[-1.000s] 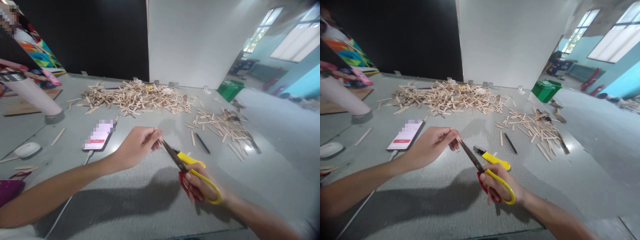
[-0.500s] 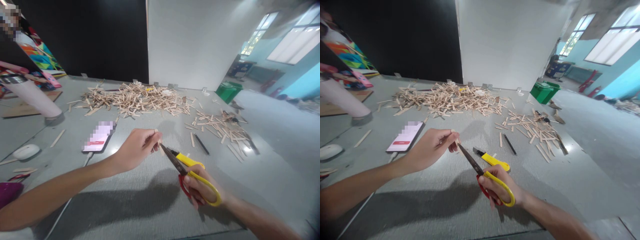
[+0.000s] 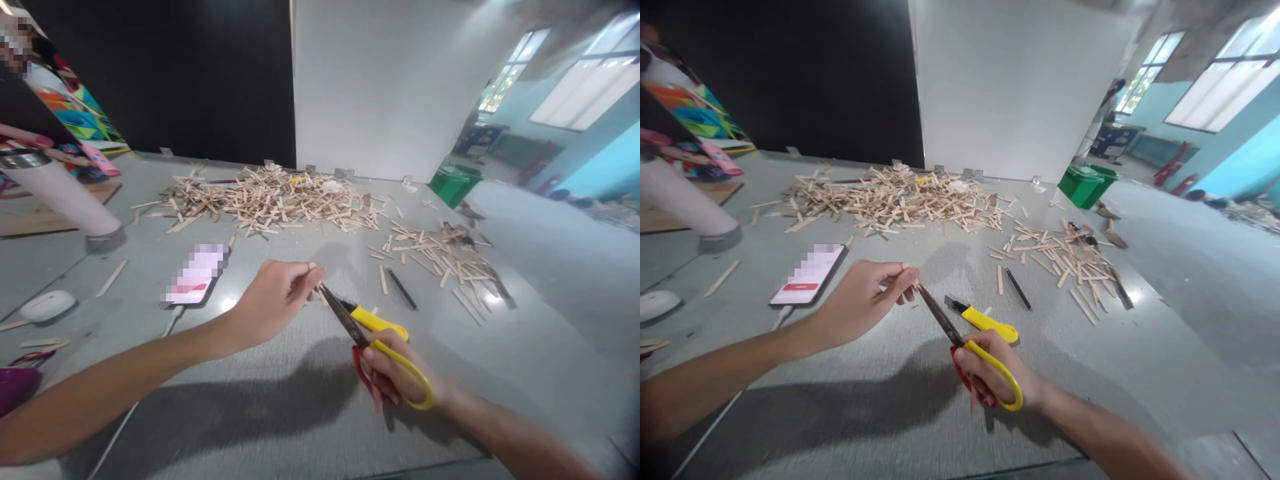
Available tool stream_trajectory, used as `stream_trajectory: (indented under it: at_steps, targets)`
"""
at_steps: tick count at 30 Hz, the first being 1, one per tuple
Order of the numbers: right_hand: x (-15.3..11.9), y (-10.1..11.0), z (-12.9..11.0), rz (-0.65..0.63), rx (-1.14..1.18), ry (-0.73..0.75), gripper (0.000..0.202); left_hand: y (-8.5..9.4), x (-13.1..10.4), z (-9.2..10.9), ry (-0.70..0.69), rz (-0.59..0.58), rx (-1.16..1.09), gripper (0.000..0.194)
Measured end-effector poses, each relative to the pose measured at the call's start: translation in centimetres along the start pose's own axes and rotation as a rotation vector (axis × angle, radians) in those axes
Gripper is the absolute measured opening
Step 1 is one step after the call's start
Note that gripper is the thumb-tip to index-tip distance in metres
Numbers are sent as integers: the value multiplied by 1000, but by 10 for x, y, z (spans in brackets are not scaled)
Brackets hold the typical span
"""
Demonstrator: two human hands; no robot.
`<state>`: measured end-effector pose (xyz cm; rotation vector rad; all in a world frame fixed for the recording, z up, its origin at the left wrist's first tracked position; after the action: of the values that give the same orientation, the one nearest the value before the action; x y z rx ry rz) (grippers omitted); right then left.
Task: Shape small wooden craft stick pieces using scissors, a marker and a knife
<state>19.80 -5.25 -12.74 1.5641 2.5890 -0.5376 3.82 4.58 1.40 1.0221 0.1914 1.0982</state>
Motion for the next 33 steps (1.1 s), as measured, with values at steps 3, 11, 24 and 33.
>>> stream_trajectory:
  at_steps: [3, 11, 24, 33]
  targets:
    - [-2, 3, 4, 8, -17, -19, 65, -1, 0, -1, 7, -22, -2, 53]
    - [-7, 1, 4, -62, -52, -16, 68, -2, 1, 2, -5, -82, -39, 53]
    - [-10, -6, 5, -112, 48, -54, 66, 2, 2, 9, -91, -168, -47, 50]
    - [-3, -8, 1, -99, 79, 36, 67, -3, 4, 5, -35, -190, -61, 52]
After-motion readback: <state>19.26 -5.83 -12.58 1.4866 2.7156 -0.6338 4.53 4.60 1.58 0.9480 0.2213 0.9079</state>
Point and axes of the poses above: each hand's wrist, its own x-axis towards the middle knuckle, its own y-axis out of the back of the hand, z = x × y, the point moved 10 cm from there along x, towards the middle knuckle, and after that the axes turned 8 degrees about x, right-handed, at the moved point
